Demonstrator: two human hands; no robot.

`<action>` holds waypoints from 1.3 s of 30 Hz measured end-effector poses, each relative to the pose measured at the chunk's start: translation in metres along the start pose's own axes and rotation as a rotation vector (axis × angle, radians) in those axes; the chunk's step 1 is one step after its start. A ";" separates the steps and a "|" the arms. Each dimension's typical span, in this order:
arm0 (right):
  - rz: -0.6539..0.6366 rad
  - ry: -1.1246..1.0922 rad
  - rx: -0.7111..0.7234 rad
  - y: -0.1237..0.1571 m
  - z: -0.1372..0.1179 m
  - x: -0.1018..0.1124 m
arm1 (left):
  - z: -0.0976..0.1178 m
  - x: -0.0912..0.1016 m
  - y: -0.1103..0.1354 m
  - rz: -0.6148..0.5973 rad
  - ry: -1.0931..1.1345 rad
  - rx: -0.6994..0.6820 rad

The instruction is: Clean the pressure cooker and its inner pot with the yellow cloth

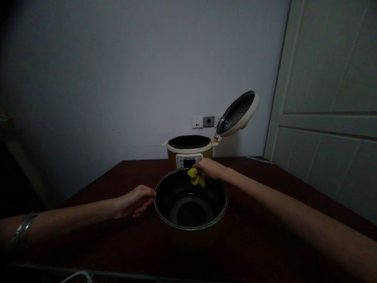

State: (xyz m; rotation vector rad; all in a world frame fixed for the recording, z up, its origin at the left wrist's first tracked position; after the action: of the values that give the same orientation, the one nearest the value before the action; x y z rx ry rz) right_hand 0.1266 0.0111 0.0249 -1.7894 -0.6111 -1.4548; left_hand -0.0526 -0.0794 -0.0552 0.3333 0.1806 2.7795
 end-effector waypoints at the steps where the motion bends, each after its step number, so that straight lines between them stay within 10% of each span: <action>1: -0.015 0.016 -0.016 0.006 0.005 0.002 | 0.000 0.000 0.000 0.013 0.004 -0.012; 9: -0.022 0.059 -0.341 0.072 0.016 0.019 | -0.004 0.001 -0.001 0.084 0.047 -0.074; 18: -0.059 0.131 -0.466 0.123 -0.047 0.025 | -0.003 -0.003 0.004 0.144 0.084 -0.087; 28: -0.076 -0.266 -0.219 0.069 -0.129 0.000 | -0.010 -0.002 0.004 0.086 0.110 -0.050; 32: 0.014 -0.237 -0.194 0.042 -0.115 0.001 | -0.015 -0.003 0.008 0.002 0.156 -0.035; 39: 0.337 -0.284 -0.184 -0.012 -0.067 0.025 | -0.032 0.014 0.012 0.195 -0.134 -0.152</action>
State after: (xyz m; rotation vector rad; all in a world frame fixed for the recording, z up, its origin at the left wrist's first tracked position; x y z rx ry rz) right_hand 0.0824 -0.0368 0.0580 -2.1443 -0.2975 -1.0662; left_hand -0.0769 -0.0884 -0.0814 0.5216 -0.1005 2.9259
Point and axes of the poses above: each hand's wrist, its own y-axis away from the middle knuckle, its own x-axis out of the back of the hand, z = x × y, the point moved 9 cm from there along -y, towards the middle knuckle, and after that the axes turned 8 degrees about -x, right-handed, at the moved point
